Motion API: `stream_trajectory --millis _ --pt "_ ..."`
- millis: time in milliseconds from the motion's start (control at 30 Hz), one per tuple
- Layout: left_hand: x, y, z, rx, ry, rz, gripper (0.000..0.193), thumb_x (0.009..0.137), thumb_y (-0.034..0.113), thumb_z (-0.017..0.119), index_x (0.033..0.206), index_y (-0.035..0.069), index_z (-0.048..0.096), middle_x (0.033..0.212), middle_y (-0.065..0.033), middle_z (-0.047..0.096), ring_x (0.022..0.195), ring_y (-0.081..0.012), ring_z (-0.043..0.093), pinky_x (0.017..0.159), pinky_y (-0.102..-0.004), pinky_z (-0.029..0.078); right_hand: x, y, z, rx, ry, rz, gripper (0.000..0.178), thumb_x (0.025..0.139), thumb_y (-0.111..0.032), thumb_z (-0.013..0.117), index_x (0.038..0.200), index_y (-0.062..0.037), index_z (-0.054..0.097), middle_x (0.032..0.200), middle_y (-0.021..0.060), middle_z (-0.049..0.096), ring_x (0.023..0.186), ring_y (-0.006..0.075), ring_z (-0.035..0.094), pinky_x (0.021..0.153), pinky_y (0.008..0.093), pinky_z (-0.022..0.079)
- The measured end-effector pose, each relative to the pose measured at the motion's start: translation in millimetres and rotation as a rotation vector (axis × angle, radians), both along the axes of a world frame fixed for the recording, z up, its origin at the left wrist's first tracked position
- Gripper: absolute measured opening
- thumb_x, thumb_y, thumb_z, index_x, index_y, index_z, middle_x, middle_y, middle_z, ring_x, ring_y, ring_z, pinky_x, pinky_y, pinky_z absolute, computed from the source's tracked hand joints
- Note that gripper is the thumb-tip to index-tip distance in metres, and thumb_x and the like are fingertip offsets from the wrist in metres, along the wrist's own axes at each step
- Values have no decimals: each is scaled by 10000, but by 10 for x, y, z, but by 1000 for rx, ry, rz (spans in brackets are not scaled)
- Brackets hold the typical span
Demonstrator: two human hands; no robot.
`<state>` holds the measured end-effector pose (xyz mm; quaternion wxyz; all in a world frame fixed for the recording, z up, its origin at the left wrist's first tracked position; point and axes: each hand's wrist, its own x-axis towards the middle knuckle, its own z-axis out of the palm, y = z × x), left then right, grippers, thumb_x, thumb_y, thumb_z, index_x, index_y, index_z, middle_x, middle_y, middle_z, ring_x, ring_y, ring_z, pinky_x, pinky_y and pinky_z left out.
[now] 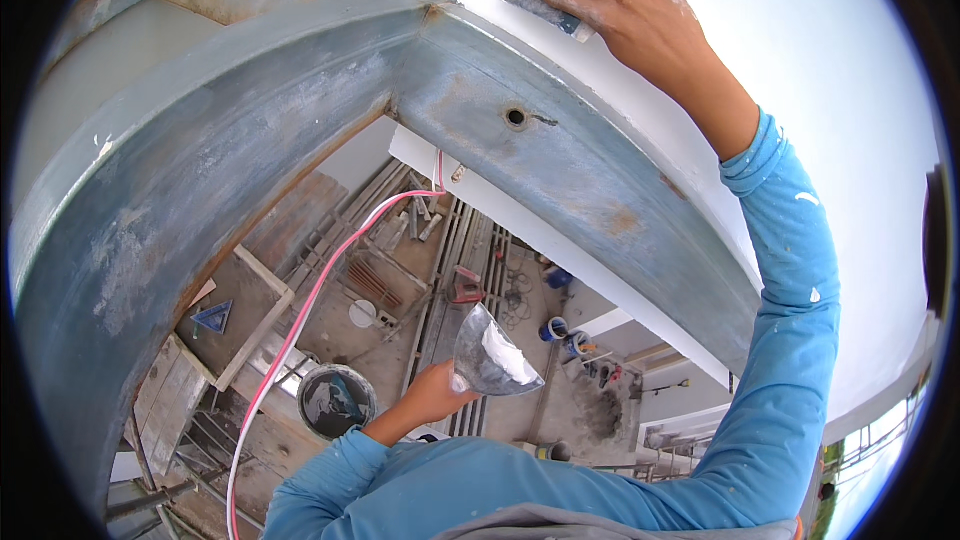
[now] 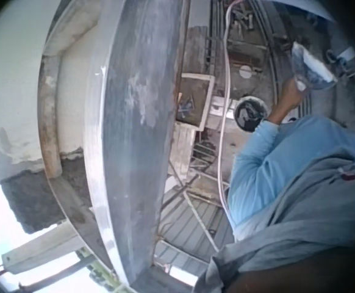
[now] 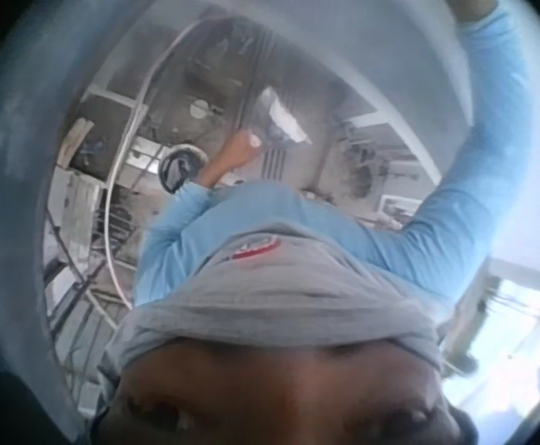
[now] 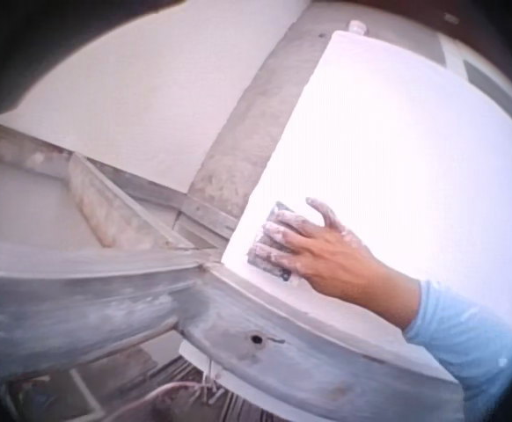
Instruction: The person applies a white plaster-like substance to a curved metal surface using a trowel and a smaller scraper. They repeatedly scoop the material from the trowel onto the scraper and smooth it onto the surface, working on different sections of the metal structure.
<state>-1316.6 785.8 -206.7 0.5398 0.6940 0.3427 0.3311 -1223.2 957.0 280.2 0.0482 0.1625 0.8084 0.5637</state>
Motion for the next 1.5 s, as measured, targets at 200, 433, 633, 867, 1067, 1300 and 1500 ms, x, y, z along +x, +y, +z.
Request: stream_trajectory --millis 200,433,633,867,1067,1300,1500 --pt "-57 -162 -176 -100 -13 50 484 799 233 809 1189 10 628 1079 -193 719 1030 -367 685 886 -413 526 -332 402 -117 -46 -81 49 403 917 -129 514 1306 -165 613 1342 74 569 1393 254 419 1195 567 197" --pt "-76 -75 -164 -26 22 93 472 778 240 820 1150 7 647 1059 -216 715 1014 -391 680 877 -431 527 -319 400 -144 -66 -76 9 333 919 -168 522 1220 -144 661 1264 75 599 1327 255 468 1192 554 217" --pt "-3 17 -16 -4 11 110 472 762 273 818 1090 -15 641 998 -230 714 967 -415 676 835 -457 535 104 22 -179 -84 -37 -73 343 935 -158 507 1250 -151 642 1313 86 576 1355 255 443 1178 564 231" --pt "334 -53 -3 -15 35 34 461 765 274 819 1089 -6 648 1001 -210 722 953 -386 690 835 -437 538 828 -538 -271 -42 16 -212 350 930 -126 507 1254 -158 633 1339 71 576 1351 232 456 1151 557 253" --pt "562 -119 127 -38 13 -69 459 782 199 810 1147 -16 633 1051 -201 721 992 -351 697 861 -406 526 1539 -789 -504 168 81 -457 706 911 -5 594 1440 -456 472 1505 -87 489 1436 132 371 1264 449 151" --pt "648 -119 271 17 14 -60 475 774 240 827 1129 -11 635 1041 -208 721 996 -383 688 856 -418 534 2114 -1233 -531 169 113 -465 601 930 -87 598 1416 -429 510 1493 -105 495 1426 123 380 1266 435 141" --pt "604 -108 496 67 -1 -57 475 767 227 835 1110 -28 628 996 -207 724 952 -371 701 847 -416 534 2479 -1610 -514 166 157 -578 628 923 -71 592 1424 -438 499 1499 -113 485 1428 122 370 1265 433 151"
